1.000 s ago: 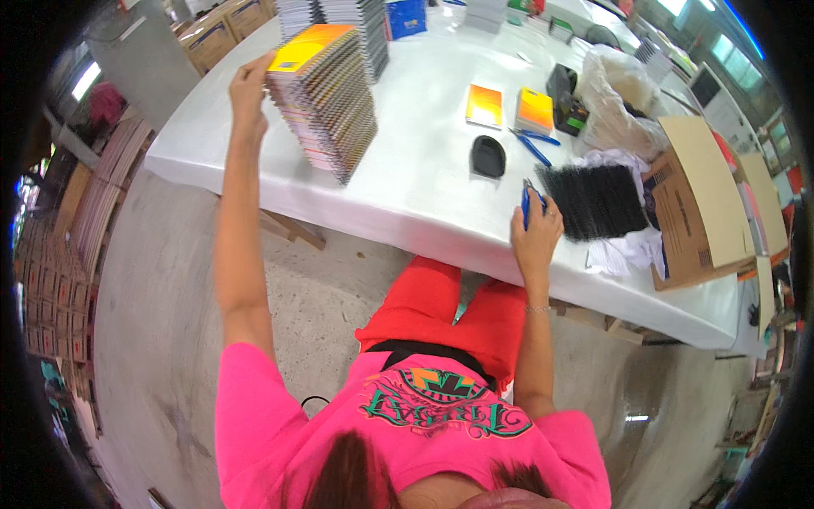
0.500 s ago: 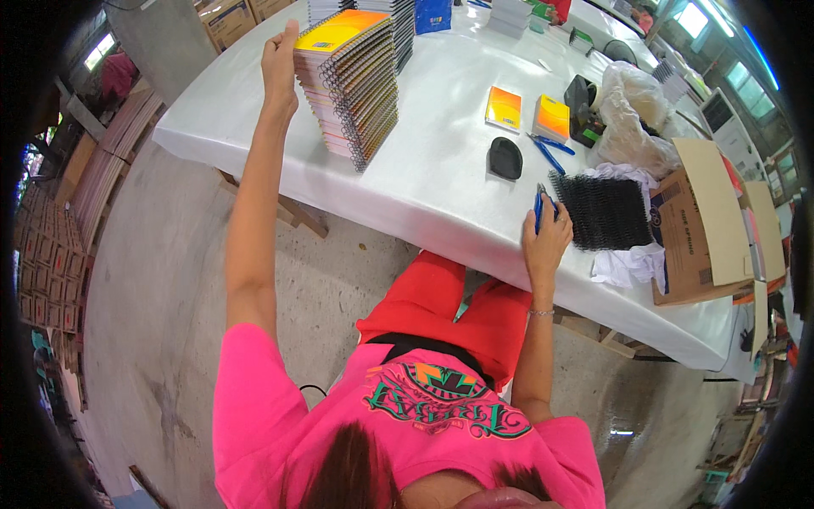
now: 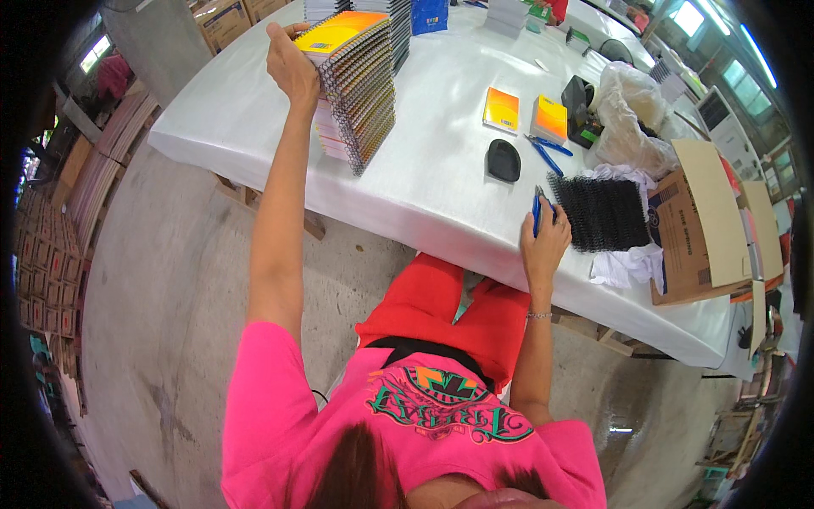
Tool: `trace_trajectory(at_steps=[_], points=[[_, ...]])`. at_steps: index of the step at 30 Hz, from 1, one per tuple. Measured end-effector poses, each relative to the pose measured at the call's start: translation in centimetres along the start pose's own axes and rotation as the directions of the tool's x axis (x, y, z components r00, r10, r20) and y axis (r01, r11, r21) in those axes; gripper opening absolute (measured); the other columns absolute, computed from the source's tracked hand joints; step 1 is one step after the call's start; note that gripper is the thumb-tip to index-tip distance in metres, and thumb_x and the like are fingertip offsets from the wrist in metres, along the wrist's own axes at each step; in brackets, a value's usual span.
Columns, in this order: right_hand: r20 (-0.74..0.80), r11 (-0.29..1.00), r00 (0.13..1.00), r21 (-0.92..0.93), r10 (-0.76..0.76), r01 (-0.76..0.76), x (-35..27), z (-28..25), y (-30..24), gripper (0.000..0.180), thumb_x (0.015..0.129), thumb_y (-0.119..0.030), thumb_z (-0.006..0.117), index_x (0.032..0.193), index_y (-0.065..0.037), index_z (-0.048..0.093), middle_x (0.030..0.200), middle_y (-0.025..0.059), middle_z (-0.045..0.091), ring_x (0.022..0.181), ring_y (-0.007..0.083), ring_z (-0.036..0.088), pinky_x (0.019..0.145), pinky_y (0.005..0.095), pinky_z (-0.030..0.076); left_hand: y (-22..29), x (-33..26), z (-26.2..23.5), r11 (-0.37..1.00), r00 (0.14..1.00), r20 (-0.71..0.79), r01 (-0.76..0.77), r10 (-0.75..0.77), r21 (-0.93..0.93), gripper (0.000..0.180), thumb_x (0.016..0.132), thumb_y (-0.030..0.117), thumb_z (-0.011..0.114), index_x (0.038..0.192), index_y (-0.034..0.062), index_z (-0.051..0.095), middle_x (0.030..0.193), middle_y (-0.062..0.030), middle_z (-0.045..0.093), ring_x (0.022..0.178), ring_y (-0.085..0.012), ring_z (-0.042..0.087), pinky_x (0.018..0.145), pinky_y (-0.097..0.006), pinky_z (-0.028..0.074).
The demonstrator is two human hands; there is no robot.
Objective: The person repeatedly picks up a yellow spiral notebook, inserts a black plastic coil into the spiral binding, and uses pliers to secure it. Finished notebooks are stacked on the table. The process is repeated for multiple notebooks.
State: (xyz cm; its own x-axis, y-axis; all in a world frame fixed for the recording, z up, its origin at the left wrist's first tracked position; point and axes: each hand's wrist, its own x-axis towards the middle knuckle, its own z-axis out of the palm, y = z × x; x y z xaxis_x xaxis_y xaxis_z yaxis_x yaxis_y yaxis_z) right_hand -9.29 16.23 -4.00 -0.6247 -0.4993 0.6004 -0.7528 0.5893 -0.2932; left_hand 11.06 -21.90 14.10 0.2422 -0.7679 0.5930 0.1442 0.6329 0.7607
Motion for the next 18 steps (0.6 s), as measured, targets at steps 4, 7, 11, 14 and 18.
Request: trace_trajectory(at_steps=[4,7,11,14,18], points=[[-0.023,1.000,1.000,0.011,-0.021,0.022,0.0,-0.4,-0.5,0.042,0.090,-0.020,0.062,0.130,-0.007,0.059,0.127,0.0226,0.054,0.121,0.0375,0.049,0.106,0.0479,0.035,-0.2,0.1,-0.1,1.000,1.000,0.007,0.023,-0.023,0.002,0.069,0.104,0.051,0.029,0.088,-0.0008,0.072,0.085,-0.0121,0.070,0.081,-0.0237,0.062,0.082,-0.036,0.046],[-0.012,1.000,1.000,0.005,-0.016,0.016,0.0,-0.5,-0.6,0.042,0.090,-0.021,0.062,0.130,-0.008,0.058,0.127,0.0225,0.054,0.121,0.0373,0.049,0.107,0.0479,0.035,-0.5,0.2,0.0,0.999,1.000,0.002,0.030,-0.030,-0.038,0.069,0.104,0.051,0.029,0.089,-0.0010,0.072,0.085,-0.0127,0.070,0.081,-0.0240,0.062,0.082,-0.036,0.046],[-0.006,1.000,1.000,-0.003,-0.004,0.004,0.0,-0.2,-0.2,0.042,0.091,-0.023,0.061,0.131,-0.010,0.059,0.129,0.0222,0.054,0.122,0.0374,0.049,0.106,0.0478,0.035,-0.9,0.4,-0.3,0.999,0.998,0.056,0.032,-0.030,-0.043,0.070,0.105,0.052,0.028,0.095,-0.0024,0.071,0.090,-0.0131,0.068,0.084,-0.0220,0.062,0.082,-0.033,0.047],[0.001,1.000,1.000,0.006,0.006,-0.006,-0.1,-0.1,-0.3,0.042,0.091,-0.025,0.061,0.131,-0.010,0.059,0.130,0.0223,0.054,0.122,0.0375,0.049,0.106,0.0479,0.035,-1.0,1.1,-1.1,0.995,0.995,0.090,0.059,-0.052,-0.084,0.067,0.105,0.049,0.028,0.097,-0.0005,0.072,0.089,-0.0113,0.064,0.087,-0.0225,0.058,0.085,-0.034,0.044],[-0.006,1.000,1.000,0.003,-0.002,0.002,0.0,0.0,-0.2,0.042,0.091,-0.024,0.062,0.131,-0.010,0.059,0.130,0.0223,0.054,0.122,0.0379,0.049,0.106,0.0483,0.035,2.0,0.7,-2.5,0.991,0.991,0.001,-0.131,0.131,0.007,0.064,0.106,0.047,0.028,0.099,0.0000,0.071,0.092,-0.0086,0.060,0.091,-0.0215,0.055,0.089,-0.034,0.041]])
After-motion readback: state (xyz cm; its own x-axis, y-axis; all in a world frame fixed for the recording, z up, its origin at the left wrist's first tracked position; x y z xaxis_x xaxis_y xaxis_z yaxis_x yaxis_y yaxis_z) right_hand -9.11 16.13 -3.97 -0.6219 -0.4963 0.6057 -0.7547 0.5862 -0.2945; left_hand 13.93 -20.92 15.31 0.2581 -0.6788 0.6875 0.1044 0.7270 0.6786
